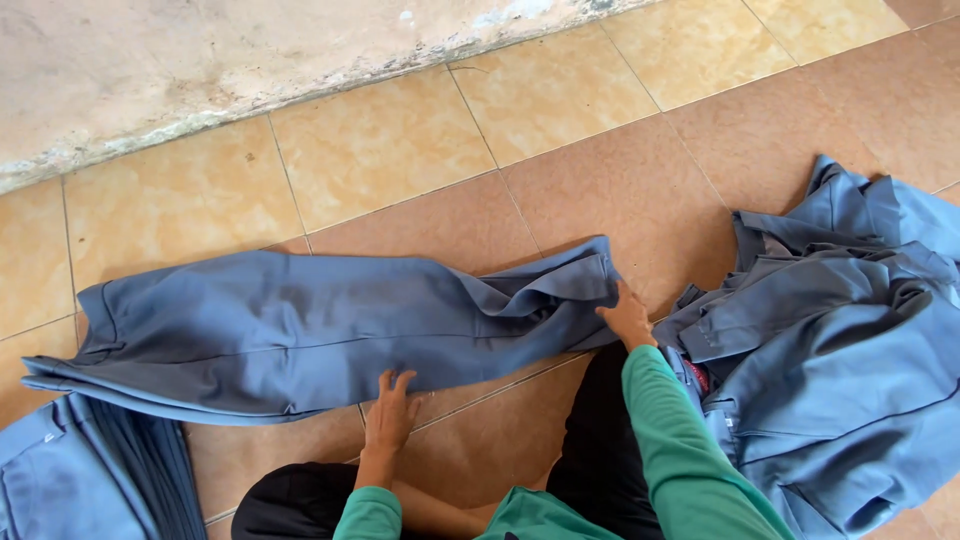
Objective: Folding trousers into neat rectangles and stacking them on the floor.
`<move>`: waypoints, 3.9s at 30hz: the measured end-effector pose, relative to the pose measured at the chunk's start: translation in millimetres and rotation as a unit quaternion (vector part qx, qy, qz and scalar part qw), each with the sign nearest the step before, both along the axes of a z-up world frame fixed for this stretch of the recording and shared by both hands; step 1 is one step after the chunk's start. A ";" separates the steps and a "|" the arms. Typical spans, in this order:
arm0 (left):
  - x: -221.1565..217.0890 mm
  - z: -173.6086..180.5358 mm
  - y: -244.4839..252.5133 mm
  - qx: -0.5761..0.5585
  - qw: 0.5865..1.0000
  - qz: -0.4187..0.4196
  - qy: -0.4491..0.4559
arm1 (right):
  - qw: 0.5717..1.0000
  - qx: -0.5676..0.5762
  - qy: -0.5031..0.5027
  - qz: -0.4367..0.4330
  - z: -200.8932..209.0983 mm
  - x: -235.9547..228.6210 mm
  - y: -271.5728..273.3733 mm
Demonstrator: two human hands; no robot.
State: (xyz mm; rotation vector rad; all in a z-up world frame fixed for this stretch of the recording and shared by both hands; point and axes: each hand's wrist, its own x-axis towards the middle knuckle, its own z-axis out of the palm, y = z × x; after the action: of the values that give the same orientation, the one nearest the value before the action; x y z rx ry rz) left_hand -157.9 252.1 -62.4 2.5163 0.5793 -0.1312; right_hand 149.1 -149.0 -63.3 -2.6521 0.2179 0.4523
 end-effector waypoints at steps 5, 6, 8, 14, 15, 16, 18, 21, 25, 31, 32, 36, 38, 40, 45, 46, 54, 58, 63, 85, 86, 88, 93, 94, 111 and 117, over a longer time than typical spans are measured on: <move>-5.4 -11.7 7.1 0.079 0.996 -0.006 0.050 | 0.997 -0.050 0.030 -0.059 0.4 -0.9 15.9; -3.6 -11.6 8.0 0.081 0.995 -0.011 0.050 | 0.996 -0.048 0.030 -0.063 1.8 -1.4 16.6; -4.1 -12.9 8.1 0.127 0.990 -0.014 0.055 | 0.999 -0.030 0.001 -0.026 3.9 -2.9 18.8; 0.4 -24.5 15.6 0.124 0.992 -0.002 0.037 | 0.998 -0.008 -0.006 -0.060 10.1 -2.1 22.9; 0.6 -21.8 15.6 0.125 0.991 0.000 0.039 | 0.998 -0.007 -0.005 -0.057 8.0 -0.7 23.0; 0.9 -19.2 15.4 0.119 0.993 0.003 0.008 | 0.998 -0.030 0.003 -0.052 5.7 0.8 22.9; 9.7 3.4 13.0 0.112 0.994 0.003 -0.022 | 0.997 -0.054 0.010 -0.050 7.8 1.9 21.0; 33.4 44.1 17.8 -0.083 0.988 0.113 -0.062 | 0.998 -0.001 0.021 -0.060 10.8 2.6 19.4; 67.8 77.4 36.9 0.005 0.983 0.073 -0.169 | 0.998 -0.039 0.022 -0.051 -19.3 10.1 10.3; 107.8 123.4 57.1 0.090 0.962 0.036 -0.255 | 0.997 0.014 0.018 -0.069 -17.2 17.2 4.3; 112.1 128.9 58.7 0.071 0.956 0.044 -0.281 | 0.995 0.042 0.032 -0.090 -31.4 23.3 -2.7; 119.8 138.3 64.5 0.076 0.951 0.045 -0.295 | 0.991 0.058 0.053 -0.109 -82.1 42.4 -23.1; 120.9 135.7 68.0 0.069 0.948 0.048 -0.307 | 0.988 0.043 0.046 -0.140 -64.3 35.9 -23.4; 123.4 137.0 74.3 0.069 0.944 0.049 -0.320 | 0.993 0.023 -0.009 -0.112 -39.8 47.2 -17.6; 117.6 143.3 66.3 0.048 0.936 0.057 -0.345 | 0.989 -0.005 -0.127 -0.081 40.1 44.3 16.8; 116.5 143.0 63.8 0.032 0.943 0.071 -0.323 | 0.977 -0.014 -0.210 -0.010 20.6 46.9 16.8; 116.6 154.2 67.6 0.008 0.948 0.092 -0.303 | 0.907 -0.145 0.045 0.393 -24.1 -44.0 66.0; 105.1 165.7 73.8 0.000 0.943 0.110 -0.314 | 0.925 -0.150 0.044 0.347 -21.2 -9.8 61.2; 98.9 164.4 84.5 0.012 0.935 0.140 -0.325 | 0.963 -0.110 -0.044 0.241 31.3 82.8 97.3; 86.7 103.6 69.1 0.012 0.949 0.172 -0.265 | 0.930 -0.206 -0.230 0.202 4.2 41.1 47.3; 88.3 104.1 67.0 0.017 0.949 0.168 -0.268 | 0.928 -0.236 -0.212 0.195 6.0 31.6 33.2; 90.2 111.5 58.0 0.013 0.949 0.167 -0.267 | 0.932 -0.290 -0.133 0.174 0.5 39.5 10.5; 84.9 105.4 52.6 0.008 0.938 0.154 -0.310 | 0.924 -0.244 -0.231 0.182 -3.8 100.2 45.0; 82.5 104.6 51.0 0.004 0.938 0.165 -0.305 | 0.958 -0.132 -0.203 0.155 8.2 119.3 72.2; 55.3 116.3 46.6 -0.029 0.913 0.201 -0.355 | 0.900 0.110 -0.287 0.309 52.5 183.7 260.3; 45.6 124.1 14.3 0.015 0.837 0.195 -0.512 | 0.867 0.243 -0.365 0.238 226.8 107.3 121.7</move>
State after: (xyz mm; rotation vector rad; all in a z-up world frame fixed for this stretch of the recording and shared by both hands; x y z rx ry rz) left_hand -112.4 266.4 61.7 2.0092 0.5825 1.2914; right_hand 256.4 -27.3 163.6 -2.1531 -0.7029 -0.3450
